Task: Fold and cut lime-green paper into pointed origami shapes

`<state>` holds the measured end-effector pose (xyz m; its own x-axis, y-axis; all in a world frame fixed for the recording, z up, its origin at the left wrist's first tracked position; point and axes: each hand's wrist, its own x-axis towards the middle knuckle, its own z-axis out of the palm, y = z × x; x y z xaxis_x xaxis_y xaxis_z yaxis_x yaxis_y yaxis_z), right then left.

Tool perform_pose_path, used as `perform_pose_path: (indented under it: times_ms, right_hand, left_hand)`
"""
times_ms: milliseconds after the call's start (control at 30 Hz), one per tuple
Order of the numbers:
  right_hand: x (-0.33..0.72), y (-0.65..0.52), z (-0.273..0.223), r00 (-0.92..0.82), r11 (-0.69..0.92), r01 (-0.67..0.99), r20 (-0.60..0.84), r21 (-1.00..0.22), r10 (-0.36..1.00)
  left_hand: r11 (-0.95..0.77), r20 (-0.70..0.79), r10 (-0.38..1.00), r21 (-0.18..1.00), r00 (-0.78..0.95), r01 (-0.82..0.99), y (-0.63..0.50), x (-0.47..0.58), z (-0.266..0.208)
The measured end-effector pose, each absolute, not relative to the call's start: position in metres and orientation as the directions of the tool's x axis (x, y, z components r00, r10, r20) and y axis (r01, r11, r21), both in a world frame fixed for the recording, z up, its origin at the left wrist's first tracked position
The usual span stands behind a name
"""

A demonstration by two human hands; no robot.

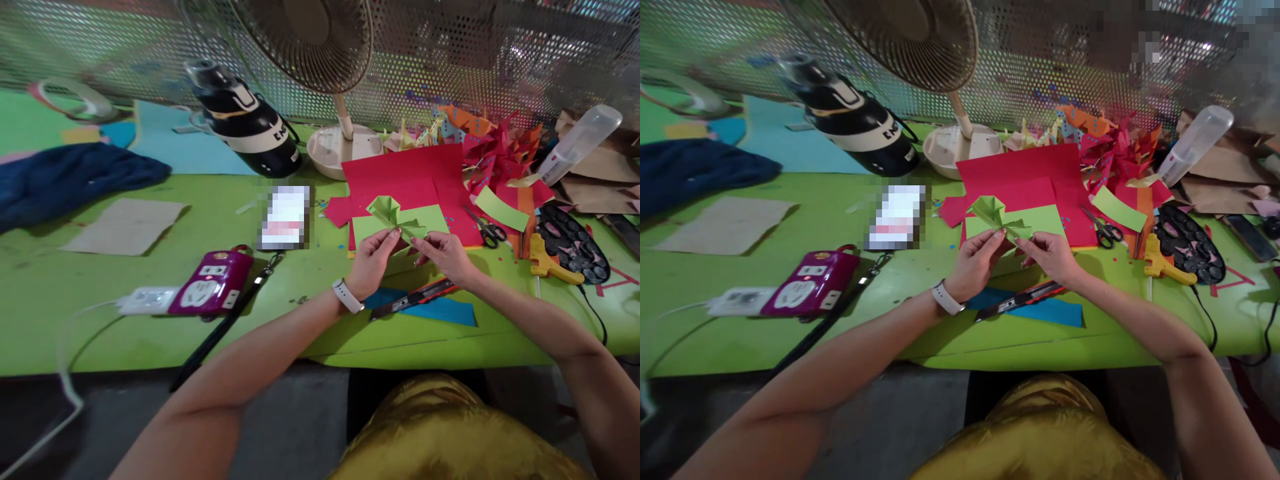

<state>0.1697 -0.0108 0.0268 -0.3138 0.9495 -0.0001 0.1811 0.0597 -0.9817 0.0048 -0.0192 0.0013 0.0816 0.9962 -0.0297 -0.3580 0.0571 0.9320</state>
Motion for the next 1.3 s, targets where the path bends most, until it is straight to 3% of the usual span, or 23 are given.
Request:
perform_pose_path:
  times_ms: [367, 600, 767, 967, 1067, 1300]
  right_hand:
    - [0.168, -0.009, 0.022, -0.357, -0.013, 0.097, -0.047, -0.995, 0.933]
    - [0.175, -0.01, 0.029, -0.349, -0.027, 0.085, -0.056, -0.996, 0.936]
    - [0.177, -0.012, 0.028, -0.31, 0.128, 0.223, 0.054, -0.966, 0.949]
    - [0.178, -0.014, 0.026, -0.328, 0.415, 0.474, 0.282, -0.777, 0.902]
    - [0.179, -0.013, 0.025, -0.335, 0.438, 0.482, 0.303, -0.759, 0.892]
    - [0.179, -0.011, 0.024, -0.348, 0.439, 0.454, 0.3, -0.775, 0.888]
  left_hand:
    - [0.079, -0.043, 0.994, 0.904, 0.096, -0.42, -0.02, 0.008, 0.006]
    - [0.078, -0.043, 0.993, 0.939, 0.11, -0.335, -0.018, 0.004, -0.004]
    - [0.109, -0.087, 0.993, 0.932, 0.077, -0.346, -0.016, 0.005, -0.006]
    - [0.112, -0.073, 0.982, 0.967, 0.173, -0.23, -0.02, 0.006, 0.008]
    - [0.114, -0.073, 0.971, 0.978, 0.226, -0.176, -0.021, 0.006, 0.012]
    - [0.179, -0.116, 0.962, 0.952, 0.247, -0.25, -0.021, 0.007, 0.012]
